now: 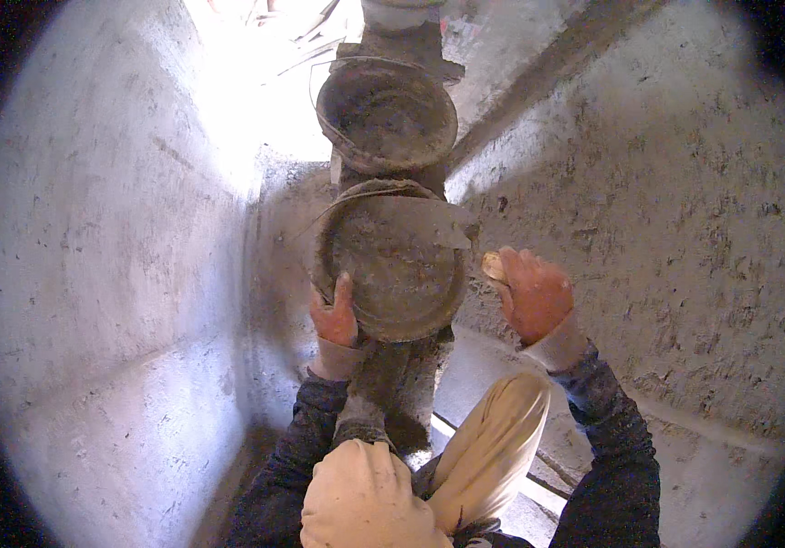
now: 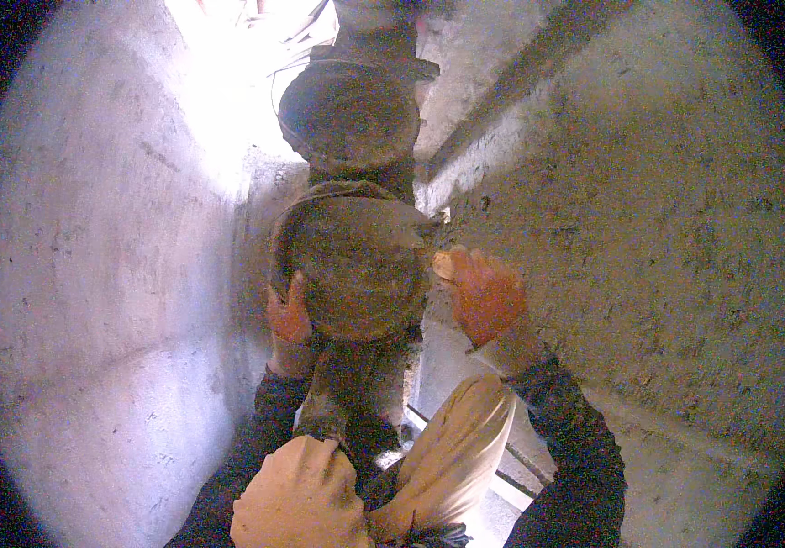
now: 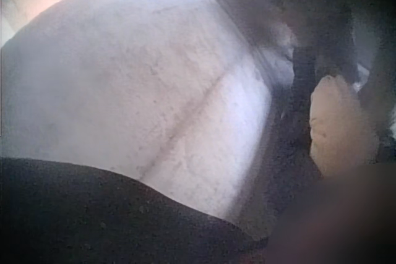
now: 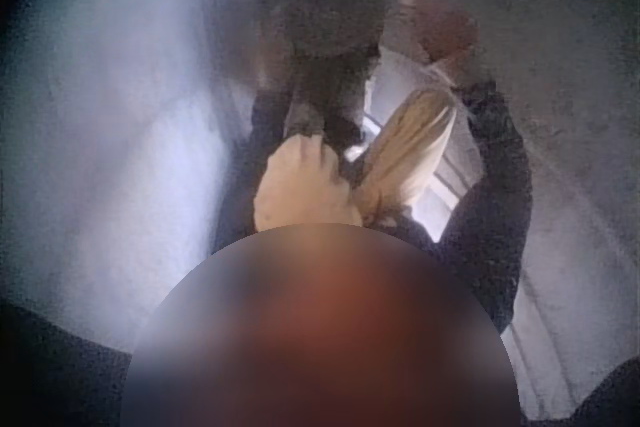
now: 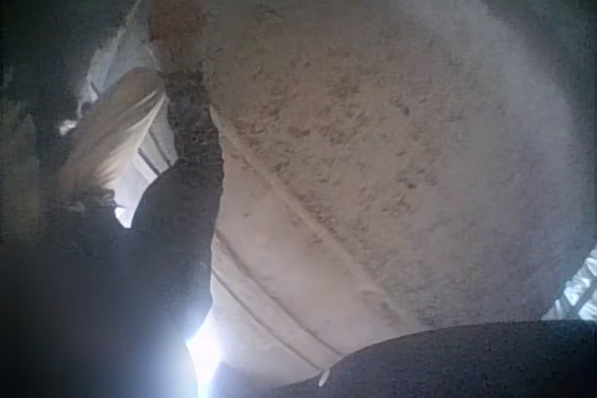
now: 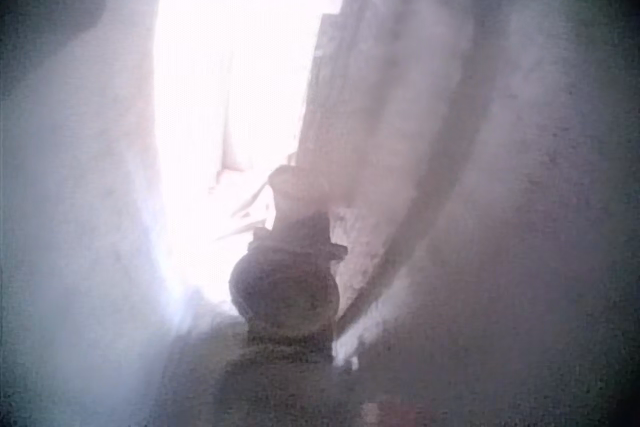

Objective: The person scoops wet plaster from a bucket with a trowel and applies it to the concrete stair treads and risers. They repeatedly smooth the surface and add more material to build up the coating.

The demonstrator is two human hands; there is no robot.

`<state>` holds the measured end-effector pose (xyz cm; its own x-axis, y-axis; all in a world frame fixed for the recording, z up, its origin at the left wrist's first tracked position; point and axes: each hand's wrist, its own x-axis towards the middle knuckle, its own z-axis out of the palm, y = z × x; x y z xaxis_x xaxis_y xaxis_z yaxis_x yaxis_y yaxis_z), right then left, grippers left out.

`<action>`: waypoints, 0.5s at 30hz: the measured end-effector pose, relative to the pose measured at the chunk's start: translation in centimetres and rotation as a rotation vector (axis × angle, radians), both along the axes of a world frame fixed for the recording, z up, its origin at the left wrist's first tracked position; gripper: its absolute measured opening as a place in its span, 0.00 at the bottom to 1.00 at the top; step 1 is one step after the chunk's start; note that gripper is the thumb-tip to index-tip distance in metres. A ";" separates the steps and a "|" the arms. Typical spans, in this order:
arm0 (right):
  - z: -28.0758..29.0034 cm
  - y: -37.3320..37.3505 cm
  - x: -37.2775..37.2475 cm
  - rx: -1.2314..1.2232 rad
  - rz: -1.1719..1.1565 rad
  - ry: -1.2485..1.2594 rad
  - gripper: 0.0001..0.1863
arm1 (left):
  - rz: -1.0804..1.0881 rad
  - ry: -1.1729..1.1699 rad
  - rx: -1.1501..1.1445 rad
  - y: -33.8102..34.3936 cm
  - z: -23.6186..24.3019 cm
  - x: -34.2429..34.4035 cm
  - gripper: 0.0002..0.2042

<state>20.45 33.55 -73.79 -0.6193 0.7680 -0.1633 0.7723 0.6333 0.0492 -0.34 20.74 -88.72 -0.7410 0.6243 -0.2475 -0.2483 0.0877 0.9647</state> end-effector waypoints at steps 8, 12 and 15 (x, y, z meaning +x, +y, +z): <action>-6.1 -2.1 -0.7 -0.402 0.175 0.085 0.21 | -0.029 0.064 -0.039 0.3 -1.2 0.4 0.20; -1.1 -1.5 -0.3 -0.522 0.167 0.142 0.23 | -0.029 0.094 0.014 0.5 0.1 0.7 0.20; 0.7 -0.5 1.4 -0.192 0.361 0.261 0.23 | -0.032 0.034 0.108 0.8 1.0 0.4 0.21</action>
<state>21.84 33.02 -73.14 -0.8801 0.4673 -0.0844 0.4721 0.8419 -0.2613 0.04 21.50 -87.71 -0.7272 0.6693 -0.1524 -0.2139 -0.0099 0.9768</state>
